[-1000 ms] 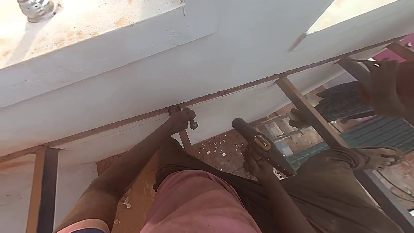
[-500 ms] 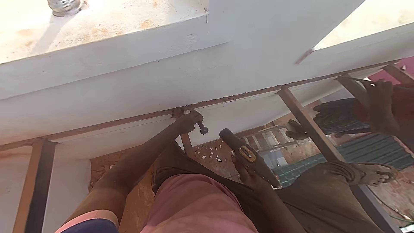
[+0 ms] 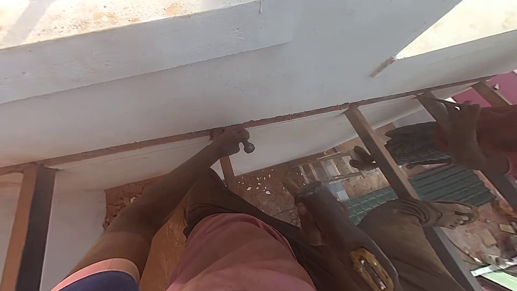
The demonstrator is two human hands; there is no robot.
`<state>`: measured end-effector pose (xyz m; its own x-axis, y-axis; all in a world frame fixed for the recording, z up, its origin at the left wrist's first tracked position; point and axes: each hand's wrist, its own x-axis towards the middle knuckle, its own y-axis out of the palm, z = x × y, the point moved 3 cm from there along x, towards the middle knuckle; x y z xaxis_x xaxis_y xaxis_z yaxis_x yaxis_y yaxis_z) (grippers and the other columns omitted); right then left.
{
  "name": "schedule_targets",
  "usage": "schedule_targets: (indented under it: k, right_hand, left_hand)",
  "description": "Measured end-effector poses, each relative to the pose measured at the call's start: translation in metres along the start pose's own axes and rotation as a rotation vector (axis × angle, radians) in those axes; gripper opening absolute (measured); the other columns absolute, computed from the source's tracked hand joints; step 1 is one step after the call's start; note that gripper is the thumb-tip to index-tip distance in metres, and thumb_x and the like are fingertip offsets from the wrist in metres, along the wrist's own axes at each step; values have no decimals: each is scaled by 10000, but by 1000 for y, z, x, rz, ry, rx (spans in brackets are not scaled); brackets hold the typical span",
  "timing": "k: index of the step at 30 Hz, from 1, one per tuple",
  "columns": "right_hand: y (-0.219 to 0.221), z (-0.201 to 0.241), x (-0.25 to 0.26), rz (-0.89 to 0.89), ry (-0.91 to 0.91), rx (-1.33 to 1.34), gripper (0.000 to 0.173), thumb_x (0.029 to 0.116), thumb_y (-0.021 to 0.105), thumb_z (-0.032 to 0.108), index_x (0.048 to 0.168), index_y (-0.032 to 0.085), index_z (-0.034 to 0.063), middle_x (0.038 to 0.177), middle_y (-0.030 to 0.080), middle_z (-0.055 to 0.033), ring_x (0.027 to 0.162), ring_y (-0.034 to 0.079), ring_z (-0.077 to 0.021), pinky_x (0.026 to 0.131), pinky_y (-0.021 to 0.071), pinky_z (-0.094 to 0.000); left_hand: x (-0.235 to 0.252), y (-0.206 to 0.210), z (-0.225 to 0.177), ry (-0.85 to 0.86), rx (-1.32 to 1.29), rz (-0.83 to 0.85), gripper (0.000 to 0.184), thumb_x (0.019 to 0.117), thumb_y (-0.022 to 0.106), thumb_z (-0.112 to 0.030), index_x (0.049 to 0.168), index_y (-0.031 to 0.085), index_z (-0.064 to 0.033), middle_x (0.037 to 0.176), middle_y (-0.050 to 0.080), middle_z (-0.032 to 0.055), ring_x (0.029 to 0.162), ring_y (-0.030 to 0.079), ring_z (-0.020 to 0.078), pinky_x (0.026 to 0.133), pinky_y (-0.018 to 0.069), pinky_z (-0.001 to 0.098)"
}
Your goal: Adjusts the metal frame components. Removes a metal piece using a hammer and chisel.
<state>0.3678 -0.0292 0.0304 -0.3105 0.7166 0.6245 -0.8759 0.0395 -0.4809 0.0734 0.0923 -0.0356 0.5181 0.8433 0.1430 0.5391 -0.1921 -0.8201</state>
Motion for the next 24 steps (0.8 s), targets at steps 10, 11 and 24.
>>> schedule_targets:
  k: [10,11,24]
  right_hand:
    - [18,0,24,69,147,334,316,1085,514,367,918,606,116,708,561,34,637,574,-9,624,530,-207]
    - [17,7,26,43,101,268,326,1088,493,364,923,609,107,711,566,17,641,574,-23,632,525,-216]
    - [17,-17,-23,164,159,75,494,1067,483,471,845,645,60,653,610,-51,561,604,-92,523,512,-275]
  left_hand:
    - [-6,11,3,55,9,-40,169,793,649,146,942,663,67,1004,684,227,960,695,384,817,581,503]
    - [-3,11,3,52,10,-40,173,788,652,146,941,663,66,1005,685,227,962,696,384,816,583,500]
    - [-7,17,-11,-103,-17,146,223,841,613,145,1039,656,51,1131,679,212,1124,655,379,909,549,527]
